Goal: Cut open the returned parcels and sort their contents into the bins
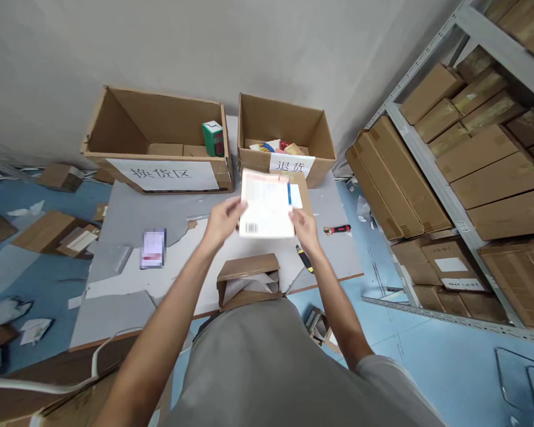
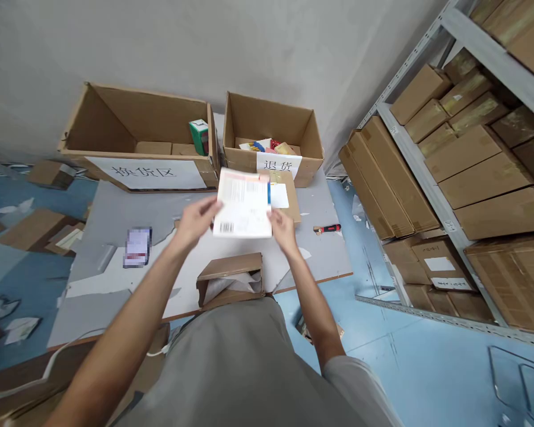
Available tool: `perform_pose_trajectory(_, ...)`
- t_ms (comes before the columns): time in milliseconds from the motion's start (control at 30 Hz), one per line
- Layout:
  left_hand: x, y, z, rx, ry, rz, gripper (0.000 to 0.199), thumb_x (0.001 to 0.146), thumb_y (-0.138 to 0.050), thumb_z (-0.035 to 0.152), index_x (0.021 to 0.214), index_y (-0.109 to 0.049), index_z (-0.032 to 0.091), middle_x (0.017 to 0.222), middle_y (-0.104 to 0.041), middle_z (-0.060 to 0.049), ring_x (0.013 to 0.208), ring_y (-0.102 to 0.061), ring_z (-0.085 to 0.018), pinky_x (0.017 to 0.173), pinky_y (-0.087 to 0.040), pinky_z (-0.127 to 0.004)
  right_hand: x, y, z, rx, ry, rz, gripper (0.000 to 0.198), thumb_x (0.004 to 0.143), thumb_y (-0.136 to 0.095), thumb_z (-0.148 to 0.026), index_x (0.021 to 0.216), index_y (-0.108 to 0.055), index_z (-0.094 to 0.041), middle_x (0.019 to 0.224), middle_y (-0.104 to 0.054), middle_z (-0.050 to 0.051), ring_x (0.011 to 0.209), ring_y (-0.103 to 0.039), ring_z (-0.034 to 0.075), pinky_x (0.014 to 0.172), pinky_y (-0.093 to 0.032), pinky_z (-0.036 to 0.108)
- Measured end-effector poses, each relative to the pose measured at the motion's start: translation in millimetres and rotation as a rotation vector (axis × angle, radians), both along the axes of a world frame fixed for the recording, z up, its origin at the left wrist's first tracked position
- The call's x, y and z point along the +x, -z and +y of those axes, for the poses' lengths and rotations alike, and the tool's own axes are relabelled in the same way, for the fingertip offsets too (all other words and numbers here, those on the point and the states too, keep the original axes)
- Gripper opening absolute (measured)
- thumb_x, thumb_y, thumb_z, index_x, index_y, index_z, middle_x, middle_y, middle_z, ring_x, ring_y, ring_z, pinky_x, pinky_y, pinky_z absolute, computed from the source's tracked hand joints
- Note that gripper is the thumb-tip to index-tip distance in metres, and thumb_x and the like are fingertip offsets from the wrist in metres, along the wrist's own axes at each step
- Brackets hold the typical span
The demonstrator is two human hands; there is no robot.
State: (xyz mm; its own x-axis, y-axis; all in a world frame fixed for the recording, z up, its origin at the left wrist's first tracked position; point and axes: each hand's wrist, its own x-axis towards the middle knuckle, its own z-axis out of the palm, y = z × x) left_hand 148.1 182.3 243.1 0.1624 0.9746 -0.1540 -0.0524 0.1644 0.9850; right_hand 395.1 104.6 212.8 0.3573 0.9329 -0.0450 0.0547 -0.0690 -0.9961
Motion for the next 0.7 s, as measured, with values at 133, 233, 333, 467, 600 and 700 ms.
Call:
perform_pose_trajectory(133,25.9,-81.9,87.8,0.166,-0.072,-0.115,0.045,0.114,-0.078,0.026,0.152,-0.072,0.002,0.153,-0.077,-0.019,0.141,-0.078,-0.039,0.101,-0.068,-0.040,54.8,-44.8,123.6,0.150,0.062,-0.113,0.074,0.105,-0.066,-0.085,0.131,-0.080,-0.017,0.135,-0.084,0.019,0.127,-0.082,0.030,0.106,-0.072,0.053)
perform_pose_trajectory(233,0.9,-83.7,109.6,0.332,-0.056,-0.064,0.049,0.120,-0.065,0.030,0.161,-0.065,0.003,0.153,-0.076,-0.011,0.146,-0.075,-0.036,0.107,-0.062,-0.043,80.5,-30.5,151.9,0.160,0.020,-0.165,0.073,0.117,-0.051,-0.078,0.155,-0.069,-0.018,0.152,-0.076,0.021,0.121,-0.085,0.027,0.096,-0.073,0.048)
perform_pose_trajectory(333,-49.7,-6.5,72.1,0.263,-0.123,0.006,0.043,0.123,-0.060,0.033,0.156,-0.066,0.006,0.147,-0.077,-0.008,0.139,-0.079,-0.034,0.113,-0.061,-0.047,75.0,30.1,88.3,-0.027,-0.064,-0.206,0.060,0.113,-0.064,-0.067,0.152,-0.070,-0.022,0.144,-0.082,0.018,0.104,-0.085,0.023,0.086,-0.073,0.040)
perform_pose_trajectory(467,-100.9,132.2,-45.7,-0.352,-0.291,0.252,0.019,0.106,-0.079,0.027,0.114,-0.070,0.012,0.117,-0.085,-0.012,0.113,-0.080,-0.023,0.115,-0.064,-0.044,30.3,122.1,-58.9,-0.561,-0.325,-0.215,0.034,0.101,-0.073,-0.039,0.122,-0.080,-0.013,0.106,-0.086,0.011,0.078,-0.073,0.015,0.085,-0.069,0.035)
perform_pose_trajectory(600,-105.8,200.8,-147.6,-0.581,-0.141,0.266,0.034,0.073,-0.095,0.024,0.090,-0.066,0.022,0.082,-0.076,-0.006,0.104,-0.078,-0.032,0.104,-0.066,-0.048,-7.0,169.6,-142.0,-0.695,-0.425,-0.153,0.043,0.082,-0.079,-0.026,0.122,-0.080,-0.012,0.113,-0.087,0.011,0.096,-0.077,0.020,0.098,-0.069,0.040)
perform_pose_trajectory(700,-96.9,218.7,-169.5,-0.616,-0.081,0.228,0.039,0.065,-0.097,0.029,0.092,-0.068,0.024,0.092,-0.080,-0.007,0.118,-0.076,-0.039,0.112,-0.063,-0.049,-12.8,184.4,-143.9,-0.710,-0.431,-0.104,0.059,0.078,-0.077,-0.028,0.135,-0.077,-0.014,0.143,-0.083,0.016,0.131,-0.075,0.027,0.118,-0.063,0.048)
